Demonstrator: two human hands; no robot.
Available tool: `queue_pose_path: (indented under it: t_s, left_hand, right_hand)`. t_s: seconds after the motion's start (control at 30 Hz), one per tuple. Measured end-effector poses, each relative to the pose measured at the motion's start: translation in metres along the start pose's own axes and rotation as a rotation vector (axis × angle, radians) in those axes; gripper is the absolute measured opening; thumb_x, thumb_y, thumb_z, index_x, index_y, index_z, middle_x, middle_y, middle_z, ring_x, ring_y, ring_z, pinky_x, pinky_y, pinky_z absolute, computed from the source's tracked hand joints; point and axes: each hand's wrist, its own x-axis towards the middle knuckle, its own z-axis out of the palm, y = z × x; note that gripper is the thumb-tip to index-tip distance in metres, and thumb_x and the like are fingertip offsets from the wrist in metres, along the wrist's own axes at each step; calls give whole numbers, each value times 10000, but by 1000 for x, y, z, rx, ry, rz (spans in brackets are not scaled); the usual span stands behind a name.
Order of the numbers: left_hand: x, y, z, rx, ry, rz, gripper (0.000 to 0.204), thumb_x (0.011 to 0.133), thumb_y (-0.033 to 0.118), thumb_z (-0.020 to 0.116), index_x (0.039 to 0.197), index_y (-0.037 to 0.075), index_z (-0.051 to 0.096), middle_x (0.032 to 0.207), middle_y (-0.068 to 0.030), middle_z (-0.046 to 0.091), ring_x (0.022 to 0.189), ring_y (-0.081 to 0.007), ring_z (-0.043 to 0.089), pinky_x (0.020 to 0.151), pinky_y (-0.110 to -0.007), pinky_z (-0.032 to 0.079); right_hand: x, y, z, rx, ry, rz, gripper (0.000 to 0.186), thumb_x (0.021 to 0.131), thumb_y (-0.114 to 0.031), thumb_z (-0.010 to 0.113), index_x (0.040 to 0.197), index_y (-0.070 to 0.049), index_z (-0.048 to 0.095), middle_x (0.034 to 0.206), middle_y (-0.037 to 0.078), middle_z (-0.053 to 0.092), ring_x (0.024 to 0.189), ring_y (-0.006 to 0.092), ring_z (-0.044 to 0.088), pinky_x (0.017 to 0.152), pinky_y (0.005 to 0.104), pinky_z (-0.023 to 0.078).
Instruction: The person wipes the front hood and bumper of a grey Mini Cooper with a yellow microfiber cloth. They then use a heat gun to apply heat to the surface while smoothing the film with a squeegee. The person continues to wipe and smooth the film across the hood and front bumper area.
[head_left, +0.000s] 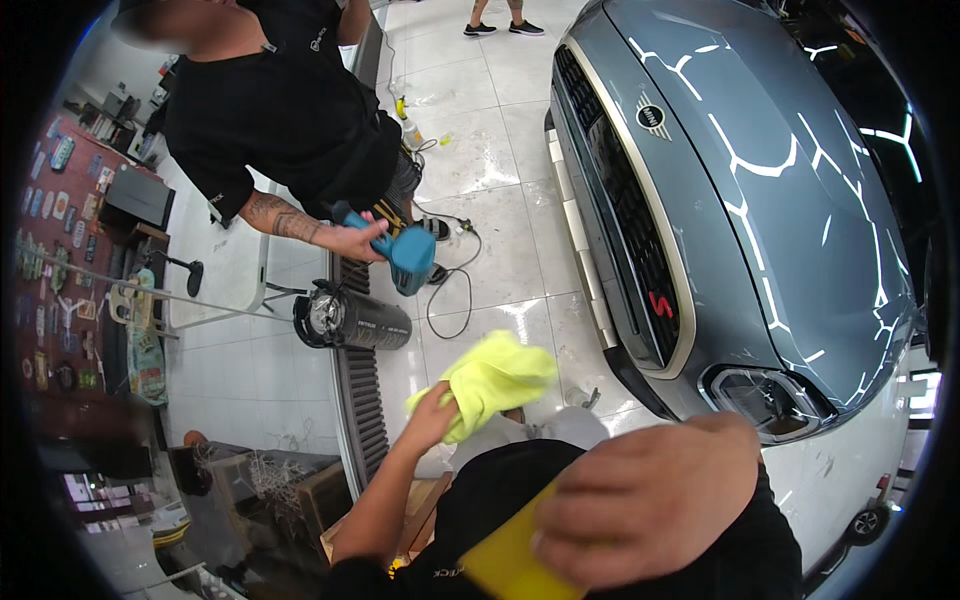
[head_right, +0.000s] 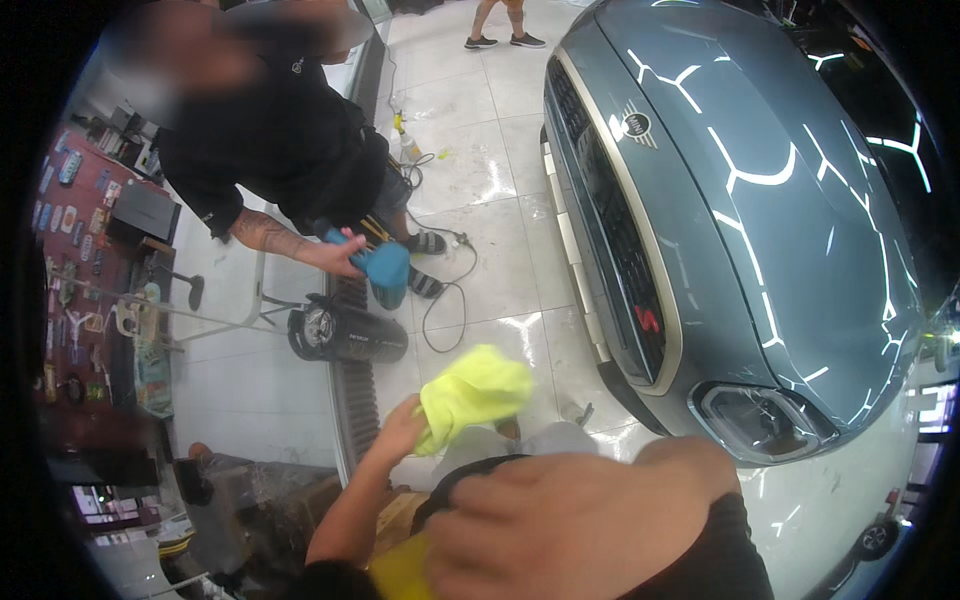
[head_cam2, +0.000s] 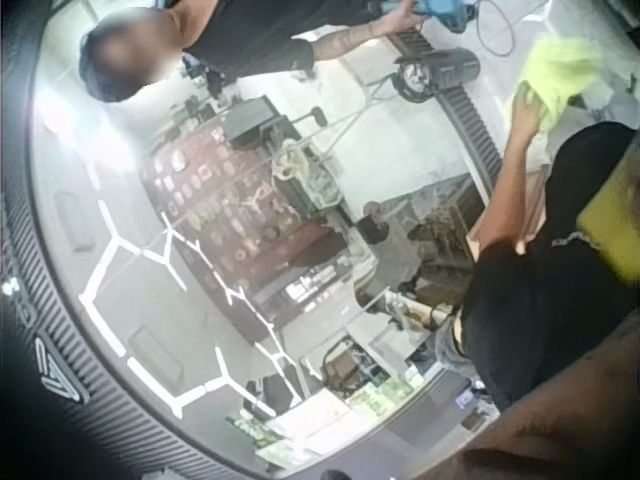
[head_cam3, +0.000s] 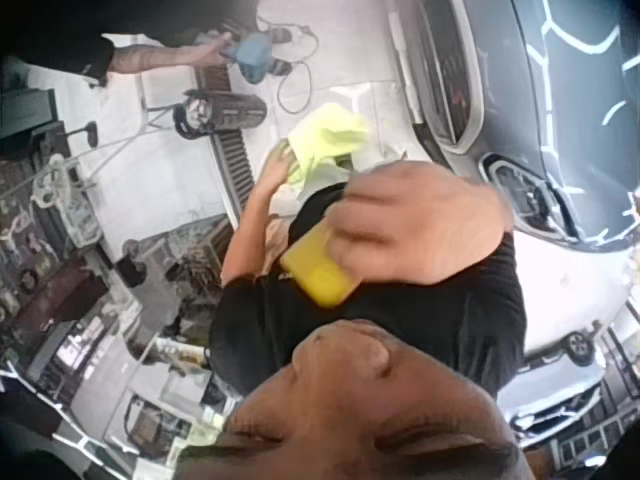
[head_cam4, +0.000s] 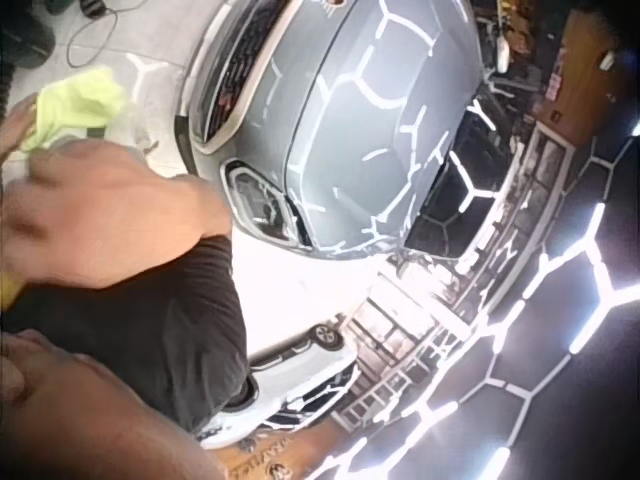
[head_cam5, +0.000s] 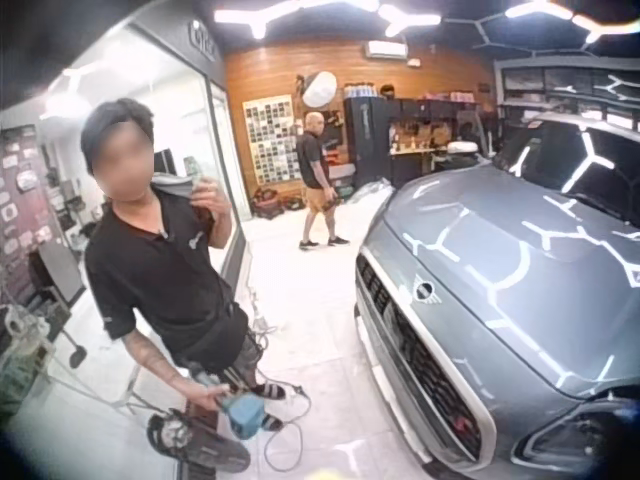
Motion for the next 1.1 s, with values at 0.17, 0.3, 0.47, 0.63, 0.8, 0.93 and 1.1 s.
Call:
queue_pose_path:
  t_s: [0.17,0.3,0.47,0.63,0.8,0.93,1.1]
  left_hand:
    - [2,23,-60,236,505,126,299,887,221,639,1097,16,578,1036,-160,630,956,-241,600,843,-329,461]
    - [-6,36,-84,363,664,207,297,872,237,652,1039,1,581,939,-175,636,908,-282,608,823,-356,466]
    - [4,32,-133,241,861,255,348,874,202,644,1124,-25,559,974,-150,626,921,-230,586,813,-343,460]
    - [47,99,-169,390,634,376,349,859,195,671,1118,-21,583,914,-144,639,834,-241,611,781,-330,476]
    - [111,89,-219,580,79,235,342,850,264,675,1060,-2,632,986,-222,664,919,-341,652,806,-387,493]
    - [169,38,-233,699,-260,126,420,822,349,697,1044,-4,640,919,-260,656,896,-381,652,781,-406,499]
    - [181,40,-215,1005,-694,138,473,794,374,718,1071,1,629,965,-267,651,944,-387,638,803,-414,493]
  right_hand:
    - [54,32,26,38,459,-299,239,749,-165,680,918,-10,614,900,108,581,779,248,583,627,325,504]
    - [90,68,41,104,725,-453,195,772,-137,646,911,-4,615,846,94,573,728,226,568,582,308,473]
    - [89,182,18,832,434,235,398,852,-251,702,1112,33,599,1087,123,621,1000,234,611,887,337,471]
    - [125,315,169,1132,1051,833,508,921,-257,616,1313,17,445,1226,95,542,1113,162,516,935,298,422]
    - [153,346,165,967,1487,799,674,915,-360,601,1407,20,340,1436,137,373,1318,214,356,1087,347,280]
    - [166,363,146,1094,1775,516,494,912,-325,619,1278,-26,476,1229,62,535,1162,158,472,1002,311,348]
    - [181,346,158,1003,2025,517,423,884,-278,656,1179,-7,519,1114,68,566,1051,152,531,918,346,424]
